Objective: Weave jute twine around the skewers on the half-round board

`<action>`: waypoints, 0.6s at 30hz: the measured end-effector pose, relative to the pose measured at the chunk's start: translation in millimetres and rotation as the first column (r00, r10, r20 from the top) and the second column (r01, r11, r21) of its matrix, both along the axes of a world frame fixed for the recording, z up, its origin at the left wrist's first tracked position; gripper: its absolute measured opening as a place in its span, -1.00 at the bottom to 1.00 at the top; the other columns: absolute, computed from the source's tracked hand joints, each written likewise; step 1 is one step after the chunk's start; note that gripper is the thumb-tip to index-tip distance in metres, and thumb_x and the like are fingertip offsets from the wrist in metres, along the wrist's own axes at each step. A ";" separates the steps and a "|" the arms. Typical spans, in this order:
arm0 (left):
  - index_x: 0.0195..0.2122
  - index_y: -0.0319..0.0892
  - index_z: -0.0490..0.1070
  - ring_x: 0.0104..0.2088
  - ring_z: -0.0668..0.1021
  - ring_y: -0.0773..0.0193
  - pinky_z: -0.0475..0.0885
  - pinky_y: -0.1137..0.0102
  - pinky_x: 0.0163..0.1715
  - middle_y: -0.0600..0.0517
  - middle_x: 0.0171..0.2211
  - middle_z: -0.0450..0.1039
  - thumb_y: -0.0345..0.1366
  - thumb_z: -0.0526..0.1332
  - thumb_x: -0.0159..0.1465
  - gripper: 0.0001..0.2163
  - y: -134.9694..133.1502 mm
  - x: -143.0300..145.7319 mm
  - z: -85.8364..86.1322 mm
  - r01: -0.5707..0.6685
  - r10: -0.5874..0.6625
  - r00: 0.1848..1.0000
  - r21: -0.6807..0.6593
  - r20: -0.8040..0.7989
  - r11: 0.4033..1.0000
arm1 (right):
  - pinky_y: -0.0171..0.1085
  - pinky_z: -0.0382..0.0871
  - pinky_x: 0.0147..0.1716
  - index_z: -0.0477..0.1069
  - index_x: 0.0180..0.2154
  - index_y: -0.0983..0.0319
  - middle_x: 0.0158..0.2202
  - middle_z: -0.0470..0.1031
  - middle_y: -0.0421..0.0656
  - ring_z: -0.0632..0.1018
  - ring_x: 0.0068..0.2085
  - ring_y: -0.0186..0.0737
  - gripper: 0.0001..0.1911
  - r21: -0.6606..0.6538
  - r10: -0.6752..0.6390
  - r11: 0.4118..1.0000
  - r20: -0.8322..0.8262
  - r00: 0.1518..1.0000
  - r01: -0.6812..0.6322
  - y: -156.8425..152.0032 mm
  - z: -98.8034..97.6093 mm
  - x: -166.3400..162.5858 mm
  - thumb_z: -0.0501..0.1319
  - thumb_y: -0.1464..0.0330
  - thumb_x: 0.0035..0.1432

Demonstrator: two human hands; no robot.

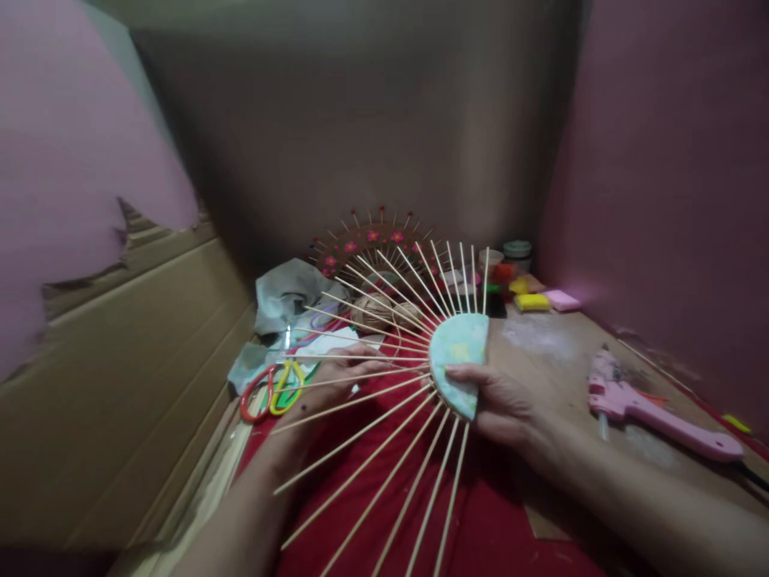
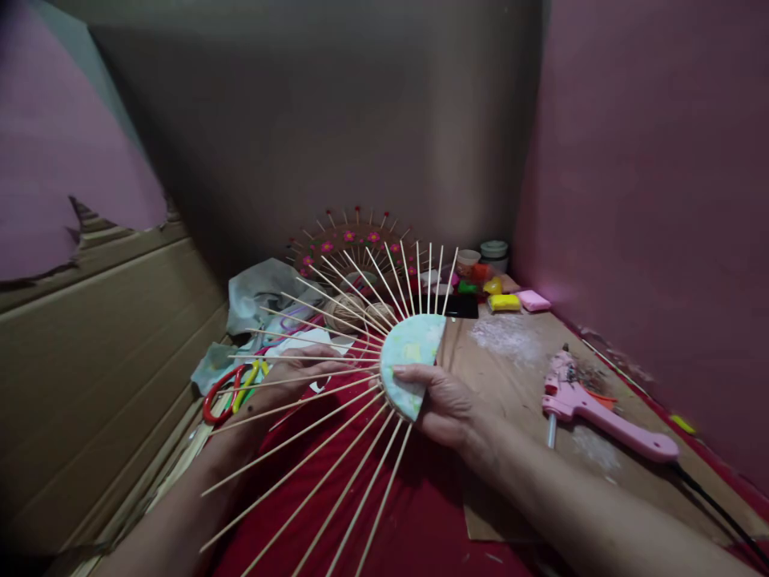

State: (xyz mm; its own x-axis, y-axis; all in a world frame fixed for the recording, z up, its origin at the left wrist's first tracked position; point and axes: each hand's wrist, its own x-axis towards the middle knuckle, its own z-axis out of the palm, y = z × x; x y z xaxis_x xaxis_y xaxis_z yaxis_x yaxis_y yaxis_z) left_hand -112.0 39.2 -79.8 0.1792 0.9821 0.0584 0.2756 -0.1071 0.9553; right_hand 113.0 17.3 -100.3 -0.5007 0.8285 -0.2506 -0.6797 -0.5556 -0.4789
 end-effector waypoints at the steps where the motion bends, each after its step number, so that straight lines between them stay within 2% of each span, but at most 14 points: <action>1: -0.38 -0.21 0.52 -0.33 0.48 0.21 0.35 0.38 -0.35 -0.06 -0.30 0.48 -0.20 0.32 -0.04 -0.78 4.1 -6.0 -0.7 -0.005 0.006 0.998 0.012 -0.065 1.000 | -0.29 0.40 -0.28 0.43 -0.34 0.38 -0.43 0.50 -0.10 0.49 -0.41 -0.31 -0.76 -0.017 -0.002 1.000 -0.007 1.000 0.002 1.6 -1.5 3.2 0.25 0.62 -0.18; 3: -0.40 -0.23 0.52 -0.40 0.46 0.24 0.33 0.39 -0.41 -0.06 -0.36 0.48 -0.19 0.31 -0.01 -0.78 10.3 -19.0 -1.5 -0.036 0.038 0.991 0.012 -0.126 0.999 | -0.28 0.41 -0.29 0.41 -0.32 0.38 -0.43 0.50 -0.12 0.49 -0.42 -0.32 -0.75 -0.055 -0.020 0.998 -0.013 1.000 0.019 4.2 -4.5 8.7 0.24 0.63 -0.16; 6: -0.48 -0.24 0.50 -0.41 0.44 0.27 0.32 0.41 -0.39 -0.02 -0.45 0.45 -0.24 0.33 -0.05 -0.83 12.3 -36.4 2.1 -0.048 0.048 0.988 0.002 -0.148 0.999 | -0.26 0.41 -0.29 0.39 -0.32 0.38 -0.45 0.50 -0.13 0.49 -0.44 -0.31 -0.74 -0.117 -0.054 0.992 0.001 0.999 0.054 5.9 -7.6 13.2 0.22 0.65 -0.15; 11: -0.56 -0.24 0.43 -0.53 0.34 0.38 0.23 0.49 -0.53 0.07 -0.58 0.32 -0.26 0.31 -0.01 -0.85 2.8 -51.2 16.8 0.020 -0.031 0.985 -0.064 -0.171 0.998 | -0.24 0.42 -0.31 0.40 -0.37 0.37 -0.44 0.52 -0.09 0.51 -0.42 -0.26 -0.77 -0.136 -0.145 0.980 0.021 0.989 0.147 3.9 -9.2 13.5 0.24 0.64 -0.17; 14: -0.56 -0.25 0.41 -0.57 0.29 0.42 0.17 0.51 -0.58 0.09 -0.59 0.28 -0.28 0.31 -0.02 -0.85 -1.8 -61.4 20.0 0.029 -0.042 0.992 -0.111 -0.120 0.993 | -0.24 0.42 -0.39 0.40 -0.39 0.36 -0.47 0.51 -0.10 0.50 -0.45 -0.25 -0.79 -0.132 -0.139 0.980 0.073 0.988 0.148 3.5 -11.3 13.0 0.26 0.62 -0.18; 18: -0.53 -0.26 0.41 -0.53 0.32 0.40 0.18 0.50 -0.55 0.06 -0.55 0.29 -0.32 0.33 -0.06 -0.86 -5.0 -78.3 18.7 0.044 -0.048 0.998 -0.102 -0.031 0.994 | -0.26 0.43 -0.43 0.39 -0.39 0.34 -0.50 0.50 -0.14 0.49 -0.47 -0.28 -0.79 -0.128 -0.159 0.977 0.091 0.983 0.170 5.0 -14.0 12.9 0.26 0.62 -0.18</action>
State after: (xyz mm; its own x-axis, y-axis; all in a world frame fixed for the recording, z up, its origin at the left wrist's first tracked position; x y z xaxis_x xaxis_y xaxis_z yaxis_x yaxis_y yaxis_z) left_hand -190.3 34.2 -61.2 0.2245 0.9733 -0.0475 0.3048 -0.0239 0.9521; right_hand 126.0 22.2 -114.3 -0.3344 0.8538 -0.3990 -0.7297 -0.5025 -0.4637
